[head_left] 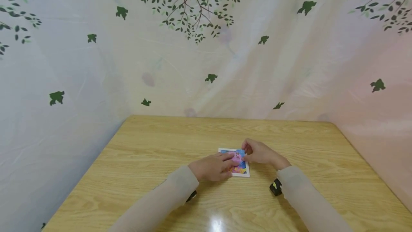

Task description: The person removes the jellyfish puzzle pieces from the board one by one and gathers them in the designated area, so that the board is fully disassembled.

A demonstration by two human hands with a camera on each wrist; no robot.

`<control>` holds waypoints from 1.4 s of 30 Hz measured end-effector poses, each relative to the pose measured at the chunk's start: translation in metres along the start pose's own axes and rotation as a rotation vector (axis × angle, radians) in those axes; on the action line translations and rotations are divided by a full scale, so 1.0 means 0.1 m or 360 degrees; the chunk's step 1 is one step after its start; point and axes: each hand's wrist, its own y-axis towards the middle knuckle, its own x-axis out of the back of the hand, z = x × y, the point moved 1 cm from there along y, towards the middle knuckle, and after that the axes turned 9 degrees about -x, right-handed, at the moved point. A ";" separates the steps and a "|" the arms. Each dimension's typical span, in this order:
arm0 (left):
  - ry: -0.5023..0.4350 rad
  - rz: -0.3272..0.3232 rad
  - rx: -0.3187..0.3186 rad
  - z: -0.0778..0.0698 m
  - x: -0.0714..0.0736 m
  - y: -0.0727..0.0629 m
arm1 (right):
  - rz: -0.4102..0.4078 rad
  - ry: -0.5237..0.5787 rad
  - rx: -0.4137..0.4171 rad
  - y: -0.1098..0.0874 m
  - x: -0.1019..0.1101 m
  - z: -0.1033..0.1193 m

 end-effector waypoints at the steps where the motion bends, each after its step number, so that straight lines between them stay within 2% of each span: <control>1: -0.0005 0.0005 0.0003 0.00 0.00 0.00 | 0.0001 0.0018 -0.0006 0.00 0.00 0.00; 8: -0.0010 0.0018 0.0010 0.02 -0.02 0.02 | -0.0039 0.0085 -0.0005 0.00 0.01 0.02; 18: 0.0058 0.0007 0.0025 0.01 -0.01 0.01 | -0.0085 0.0090 -0.0044 -0.12 0.21 0.01; 26: 0.0053 0.0006 0.0027 0.02 -0.04 0.04 | -0.0107 0.0066 -0.0128 -0.26 0.38 -0.22; 42: 0.0039 0.0008 0.0037 0.00 -0.03 0.03 | -0.0020 0.0080 -0.0211 -0.72 0.81 -0.69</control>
